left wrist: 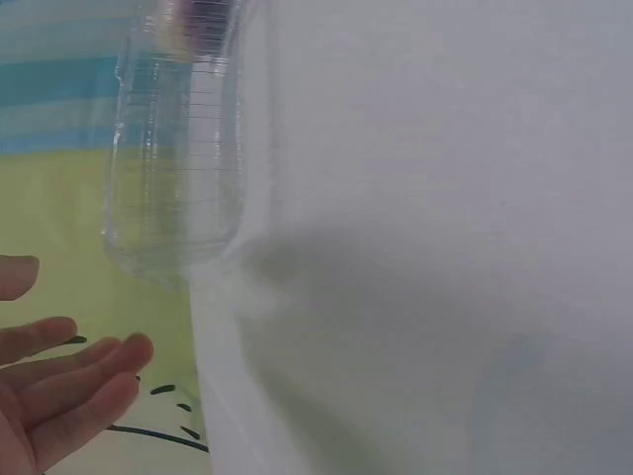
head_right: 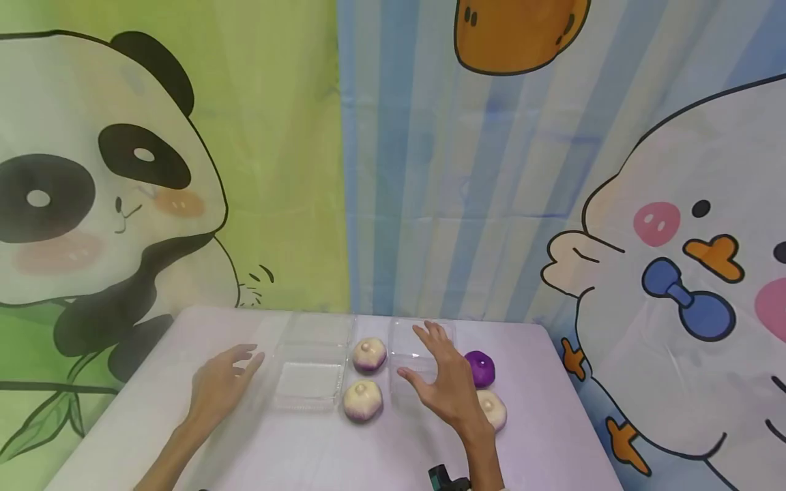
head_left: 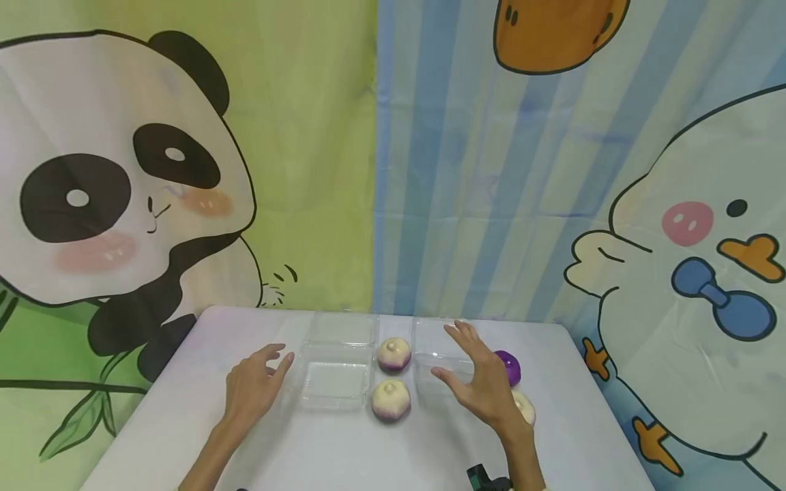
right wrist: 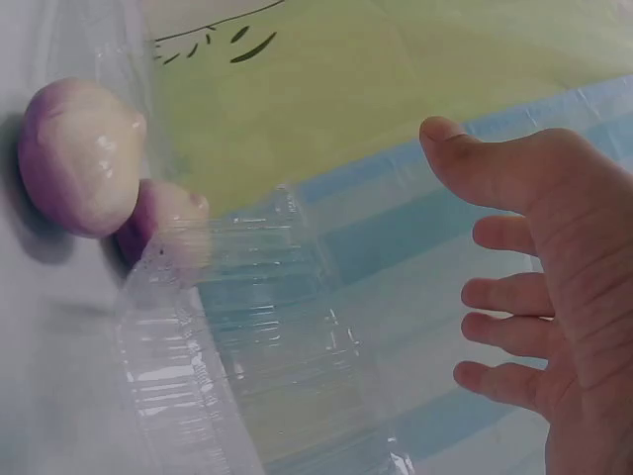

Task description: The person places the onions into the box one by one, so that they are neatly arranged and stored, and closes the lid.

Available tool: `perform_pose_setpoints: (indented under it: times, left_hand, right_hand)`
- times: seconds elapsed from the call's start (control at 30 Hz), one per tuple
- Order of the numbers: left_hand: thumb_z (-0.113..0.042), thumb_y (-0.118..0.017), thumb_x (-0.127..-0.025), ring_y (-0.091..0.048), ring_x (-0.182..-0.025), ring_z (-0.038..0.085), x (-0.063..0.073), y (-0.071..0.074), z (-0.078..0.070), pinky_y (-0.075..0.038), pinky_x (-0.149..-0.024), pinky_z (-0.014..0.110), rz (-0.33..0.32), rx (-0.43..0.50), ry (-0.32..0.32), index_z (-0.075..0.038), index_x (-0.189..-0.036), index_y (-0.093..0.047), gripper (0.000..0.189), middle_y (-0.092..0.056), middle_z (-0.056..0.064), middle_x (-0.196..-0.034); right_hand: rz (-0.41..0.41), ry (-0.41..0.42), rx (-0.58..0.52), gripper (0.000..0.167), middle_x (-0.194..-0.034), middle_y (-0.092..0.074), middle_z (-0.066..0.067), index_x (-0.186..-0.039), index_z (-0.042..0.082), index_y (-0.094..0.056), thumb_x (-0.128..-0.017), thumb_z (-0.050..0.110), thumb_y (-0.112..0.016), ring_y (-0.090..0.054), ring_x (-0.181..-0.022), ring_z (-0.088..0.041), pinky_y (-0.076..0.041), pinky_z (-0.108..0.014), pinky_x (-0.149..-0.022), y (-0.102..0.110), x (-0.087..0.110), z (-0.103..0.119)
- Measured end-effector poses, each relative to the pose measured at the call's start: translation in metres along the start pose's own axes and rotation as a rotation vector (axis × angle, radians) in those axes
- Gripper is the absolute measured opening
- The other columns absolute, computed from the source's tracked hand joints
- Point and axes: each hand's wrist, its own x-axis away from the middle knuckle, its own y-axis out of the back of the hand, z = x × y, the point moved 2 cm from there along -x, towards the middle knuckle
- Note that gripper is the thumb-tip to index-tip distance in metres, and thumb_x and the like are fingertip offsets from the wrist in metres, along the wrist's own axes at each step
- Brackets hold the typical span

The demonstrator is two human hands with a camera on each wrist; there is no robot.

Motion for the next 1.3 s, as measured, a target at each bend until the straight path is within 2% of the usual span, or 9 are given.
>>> perform_pose_setpoints:
  times: [0.13,0.27,0.4,0.57,0.8,0.9,1.07,1.17,1.3]
  left_hand:
    - [-0.038,-0.073,-0.105,-0.078,-0.071,0.022,0.006,-0.002,0.003,-0.051,-0.056,0.031,0.023,0.042,0.069,-0.003,-0.128,-0.076,0.042,-0.084,0.019,-0.105]
    - [-0.035,-0.075,-0.104,-0.074,-0.065,0.015,0.011,-0.007,0.008,-0.050,-0.052,0.027,0.062,0.133,0.127,-0.001,-0.124,-0.077,0.039,-0.084,0.017,-0.098]
    - [-0.033,-0.076,-0.104,-0.077,-0.065,0.017,0.013,-0.015,0.014,-0.052,-0.051,0.026,0.087,0.232,0.159,-0.001,-0.122,-0.077,0.037,-0.084,0.014,-0.092]
    - [-0.033,-0.077,-0.103,-0.077,-0.065,0.018,0.017,-0.022,0.020,-0.055,-0.052,0.025,0.094,0.296,0.206,0.000,-0.118,-0.077,0.037,-0.083,0.011,-0.088]
    - [-0.036,-0.075,-0.105,-0.077,-0.064,0.022,0.025,-0.028,0.022,-0.062,-0.055,0.027,0.117,0.449,0.297,0.002,-0.120,-0.075,0.041,-0.082,0.013,-0.085]
    - [-0.033,-0.073,-0.106,-0.077,-0.064,0.022,0.028,-0.032,0.023,-0.063,-0.058,0.027,0.119,0.498,0.303,0.005,-0.122,-0.072,0.041,-0.082,0.015,-0.086]
    - [-0.025,-0.073,-0.107,-0.076,-0.064,0.020,0.030,-0.037,0.024,-0.063,-0.060,0.023,0.108,0.531,0.304,0.008,-0.122,-0.071,0.036,-0.082,0.019,-0.088]
    - [-0.020,-0.073,-0.106,-0.075,-0.063,0.019,0.030,-0.040,0.023,-0.063,-0.060,0.023,0.101,0.561,0.308,0.009,-0.122,-0.070,0.033,-0.081,0.019,-0.088]
    - [-0.015,-0.073,-0.105,-0.074,-0.063,0.017,0.032,-0.042,0.023,-0.064,-0.061,0.023,0.098,0.608,0.306,0.011,-0.122,-0.070,0.031,-0.080,0.020,-0.088]
  right_hand:
    - [-0.058,0.025,0.002,0.075,-0.153,-0.067,-0.015,-0.151,0.013,-0.066,-0.084,0.030,-0.096,-0.061,-0.144,-0.044,-0.055,-0.067,-0.112,-0.001,0.005,0.002]
    - [-0.092,0.059,-0.003,0.073,-0.142,-0.075,-0.011,-0.143,0.010,-0.071,-0.079,0.029,-0.099,-0.071,-0.134,-0.037,-0.061,-0.058,-0.107,-0.001,0.008,0.004]
    - [-0.091,0.065,-0.029,0.072,-0.136,-0.077,-0.014,-0.139,0.005,-0.073,-0.076,0.028,-0.101,-0.075,-0.127,-0.035,-0.064,-0.053,-0.103,-0.001,0.009,0.007]
    - [-0.088,0.037,-0.093,0.073,-0.133,-0.077,-0.018,-0.137,0.002,-0.074,-0.074,0.025,-0.103,-0.076,-0.123,-0.036,-0.065,-0.051,-0.100,-0.003,0.014,0.007]
    - [-0.096,0.024,-0.122,0.071,-0.132,-0.077,-0.016,-0.135,0.000,-0.074,-0.075,0.025,-0.102,-0.078,-0.118,-0.034,-0.067,-0.052,-0.095,-0.008,0.021,0.009]
    - [-0.101,0.015,-0.130,0.071,-0.131,-0.077,-0.015,-0.135,0.000,-0.075,-0.074,0.025,-0.102,-0.079,-0.116,-0.034,-0.068,-0.052,-0.093,-0.010,0.024,0.008]
    - [-0.124,0.033,-0.136,0.069,-0.128,-0.079,-0.014,-0.133,0.002,-0.076,-0.073,0.024,-0.102,-0.081,-0.111,-0.032,-0.069,-0.041,-0.092,-0.014,0.028,0.006]
    - [-0.140,0.057,-0.150,0.067,-0.126,-0.080,-0.012,-0.132,0.003,-0.077,-0.073,0.021,-0.102,-0.083,-0.103,-0.030,-0.067,-0.029,-0.092,-0.015,0.029,0.005]
    - [-0.143,0.060,-0.191,0.065,-0.126,-0.081,-0.011,-0.131,0.003,-0.078,-0.074,0.019,-0.102,-0.084,-0.097,-0.029,-0.057,-0.009,-0.097,-0.018,0.031,0.005]
